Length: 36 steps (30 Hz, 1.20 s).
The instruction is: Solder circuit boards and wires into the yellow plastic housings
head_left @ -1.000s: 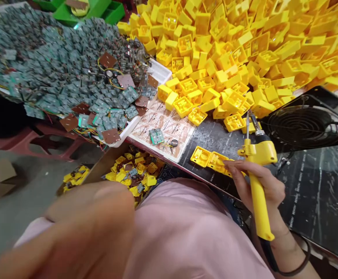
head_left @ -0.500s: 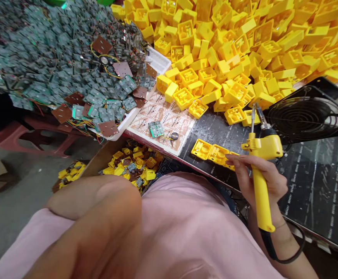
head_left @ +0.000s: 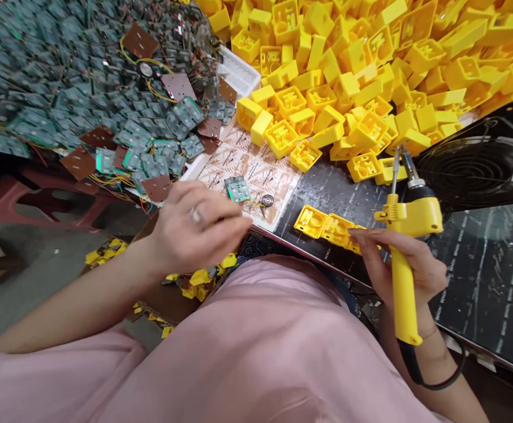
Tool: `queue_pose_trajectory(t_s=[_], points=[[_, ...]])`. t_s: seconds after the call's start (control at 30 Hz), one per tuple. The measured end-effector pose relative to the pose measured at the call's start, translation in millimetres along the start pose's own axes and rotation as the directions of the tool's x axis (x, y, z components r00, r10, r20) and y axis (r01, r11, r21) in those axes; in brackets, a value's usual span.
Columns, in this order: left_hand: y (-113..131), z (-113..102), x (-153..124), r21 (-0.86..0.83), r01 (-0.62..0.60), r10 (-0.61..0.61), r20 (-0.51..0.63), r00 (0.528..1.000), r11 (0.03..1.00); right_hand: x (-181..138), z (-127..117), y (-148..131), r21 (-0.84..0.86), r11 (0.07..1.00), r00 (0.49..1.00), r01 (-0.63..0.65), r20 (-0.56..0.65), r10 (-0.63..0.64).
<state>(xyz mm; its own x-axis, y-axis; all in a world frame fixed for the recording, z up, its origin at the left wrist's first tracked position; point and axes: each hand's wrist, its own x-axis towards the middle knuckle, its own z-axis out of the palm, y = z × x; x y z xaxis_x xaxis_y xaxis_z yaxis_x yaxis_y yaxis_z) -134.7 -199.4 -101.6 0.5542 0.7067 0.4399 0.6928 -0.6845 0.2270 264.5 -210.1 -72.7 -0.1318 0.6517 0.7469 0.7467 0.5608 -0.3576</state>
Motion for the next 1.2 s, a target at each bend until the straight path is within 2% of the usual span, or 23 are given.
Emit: queue_pose_trajectory(t_s=[0.07, 0.1, 0.17, 0.23, 0.3, 0.33, 0.4, 0.47, 0.53, 0.6, 0.7, 0.87, 0.97, 1.1, 1.17, 1.2], points=[[-8, -4, 52, 0.212, -0.190, 0.195, -0.001, 0.981, 0.959, 0, 1, 1, 0.000, 1.000, 1.000, -0.010, 0.016, 0.010], [-10, -3, 70, 0.273, -0.245, 0.253, 0.003, 0.967, 0.930, 0, 1, 2, 0.002, 1.000, 1.000, -0.017, 0.024, 0.017], [-14, 6, 89, 0.300, -0.283, 0.294, 0.009, 0.956, 0.911, 0, 2, 2, 0.012, 0.999, 0.999, -0.033, 0.043, 0.033], [-16, 18, 99, 0.197, -0.193, 0.202, -0.022, 0.979, 0.961, 0, 3, 1, 0.029, 0.999, 0.997, -0.045, 0.058, 0.043], [-17, 28, 111, -0.039, 0.005, -0.008, -0.055, 0.998, 0.999, 2, 3, 0, 0.043, 0.998, 0.997, -0.050, 0.060, 0.047], [-17, 30, 120, -0.190, 0.121, -0.133, -0.049, 0.990, 0.974, 2, 3, 0, 0.047, 0.997, 0.997, -0.054, 0.064, 0.051], [-15, 32, 141, -0.463, 0.302, -0.335, 0.011, 0.942, 0.833, 2, 3, 1, 0.051, 0.996, 0.995, -0.067, 0.081, 0.063], [-11, 32, 160, -0.611, 0.385, -0.430, 0.080, 0.899, 0.692, -1, 4, 3, 0.049, 0.994, 0.988, -0.101, 0.124, 0.095], [-7, 32, 171, -0.651, 0.404, -0.441, 0.117, 0.890, 0.642, -4, 6, 4, 0.054, 0.987, 0.974, -0.152, 0.177, 0.140], [-5, 34, 174, -0.643, 0.403, -0.419, 0.138, 0.897, 0.651, -6, 12, 5, 0.063, 0.982, 0.962, -0.175, 0.225, 0.157], [-1, 37, 170, -0.641, 0.405, -0.373, 0.194, 0.907, 0.652, 0, 22, 1, 0.064, 0.991, 0.961, -0.119, 0.258, 0.098], [14, 39, 164, -0.693, 0.416, -0.368, 0.229, 0.901, 0.589, 19, 46, -11, 0.064, 0.996, 0.966, -0.056, 0.254, 0.038], [22, 42, 164, -0.721, 0.430, -0.378, 0.247, 0.892, 0.544, 22, 62, -15, 0.082, 0.993, 0.969, -0.085, 0.240, 0.063], [25, 48, 161, -0.753, 0.428, -0.346, 0.280, 0.896, 0.500, 21, 74, -18, 0.128, 0.971, 0.955, -0.199, 0.247, 0.163], [23, 49, 155, -0.737, 0.384, -0.328, 0.229, 0.916, 0.557, 21, 75, -20, 0.134, 0.961, 0.954, -0.242, 0.215, 0.210], [22, 48, 150, -0.695, 0.354, -0.309, 0.196, 0.931, 0.626, 22, 74, -21, 0.135, 0.956, 0.951, -0.261, 0.203, 0.232]])
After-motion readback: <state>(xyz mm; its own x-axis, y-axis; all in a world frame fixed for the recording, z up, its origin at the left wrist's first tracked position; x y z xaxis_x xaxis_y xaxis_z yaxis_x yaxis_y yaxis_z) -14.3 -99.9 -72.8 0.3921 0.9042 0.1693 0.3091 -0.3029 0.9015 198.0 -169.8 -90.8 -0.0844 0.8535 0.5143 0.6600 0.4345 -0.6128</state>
